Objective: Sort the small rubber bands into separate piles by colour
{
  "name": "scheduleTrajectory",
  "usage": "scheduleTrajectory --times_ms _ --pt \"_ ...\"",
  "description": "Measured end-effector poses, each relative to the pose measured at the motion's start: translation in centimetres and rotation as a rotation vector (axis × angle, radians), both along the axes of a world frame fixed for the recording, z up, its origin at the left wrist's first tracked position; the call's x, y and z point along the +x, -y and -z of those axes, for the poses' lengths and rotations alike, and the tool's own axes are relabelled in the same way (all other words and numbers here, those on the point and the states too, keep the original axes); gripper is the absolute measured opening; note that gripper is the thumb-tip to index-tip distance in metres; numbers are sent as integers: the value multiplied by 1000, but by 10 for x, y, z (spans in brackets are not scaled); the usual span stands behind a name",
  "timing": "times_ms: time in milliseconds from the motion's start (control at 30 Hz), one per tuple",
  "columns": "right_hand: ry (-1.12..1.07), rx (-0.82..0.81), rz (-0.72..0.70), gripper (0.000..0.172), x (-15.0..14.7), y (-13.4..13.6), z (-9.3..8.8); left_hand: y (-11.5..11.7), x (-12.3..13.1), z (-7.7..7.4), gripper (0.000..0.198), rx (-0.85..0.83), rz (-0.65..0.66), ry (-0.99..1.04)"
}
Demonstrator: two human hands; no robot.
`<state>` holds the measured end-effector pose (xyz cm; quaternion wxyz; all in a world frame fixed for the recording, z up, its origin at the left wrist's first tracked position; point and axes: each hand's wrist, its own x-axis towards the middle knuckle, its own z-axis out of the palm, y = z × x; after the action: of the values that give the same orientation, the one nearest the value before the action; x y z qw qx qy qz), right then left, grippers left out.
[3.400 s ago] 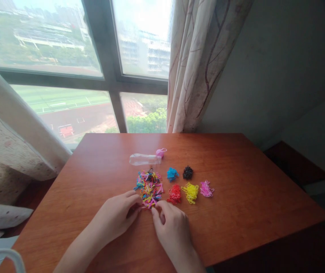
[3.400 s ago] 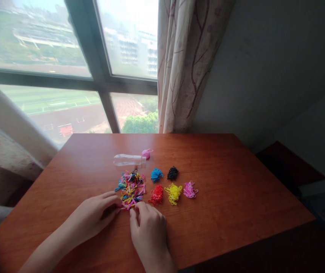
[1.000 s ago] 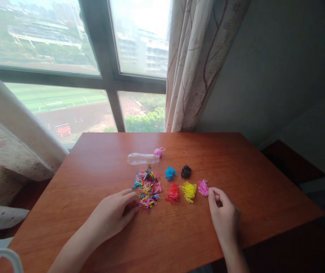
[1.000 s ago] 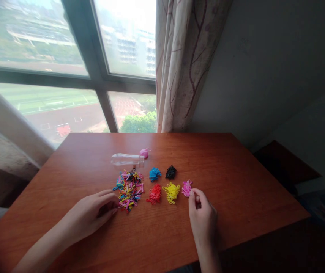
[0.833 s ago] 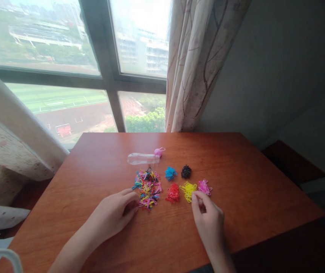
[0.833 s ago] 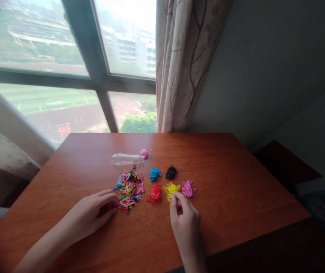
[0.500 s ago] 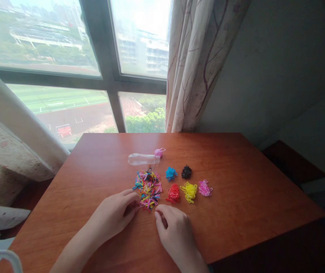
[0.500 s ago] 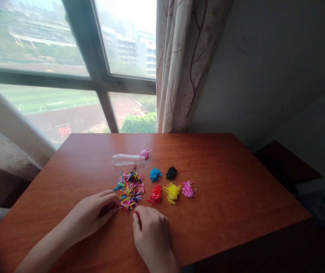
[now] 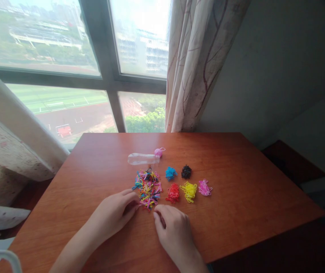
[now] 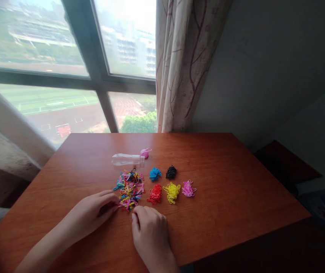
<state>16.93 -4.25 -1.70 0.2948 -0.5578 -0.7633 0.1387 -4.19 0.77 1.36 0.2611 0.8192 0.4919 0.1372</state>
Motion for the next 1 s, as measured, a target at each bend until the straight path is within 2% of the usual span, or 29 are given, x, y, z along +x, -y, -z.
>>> scheduleTrajectory --times_ms 233,400,667,1000 --pt "8 -54 -4 15 0 0 1 1 0 -1 18 -23 7 -10" --pt "11 -27 -1 14 0 -1 1 1 2 -2 18 -22 14 12" --pt "16 -12 -3 15 0 1 -3 3 3 0 23 59 -22 -42" --pt "11 -68 -14 14 1 1 -1 7 12 1 22 77 76 -153"
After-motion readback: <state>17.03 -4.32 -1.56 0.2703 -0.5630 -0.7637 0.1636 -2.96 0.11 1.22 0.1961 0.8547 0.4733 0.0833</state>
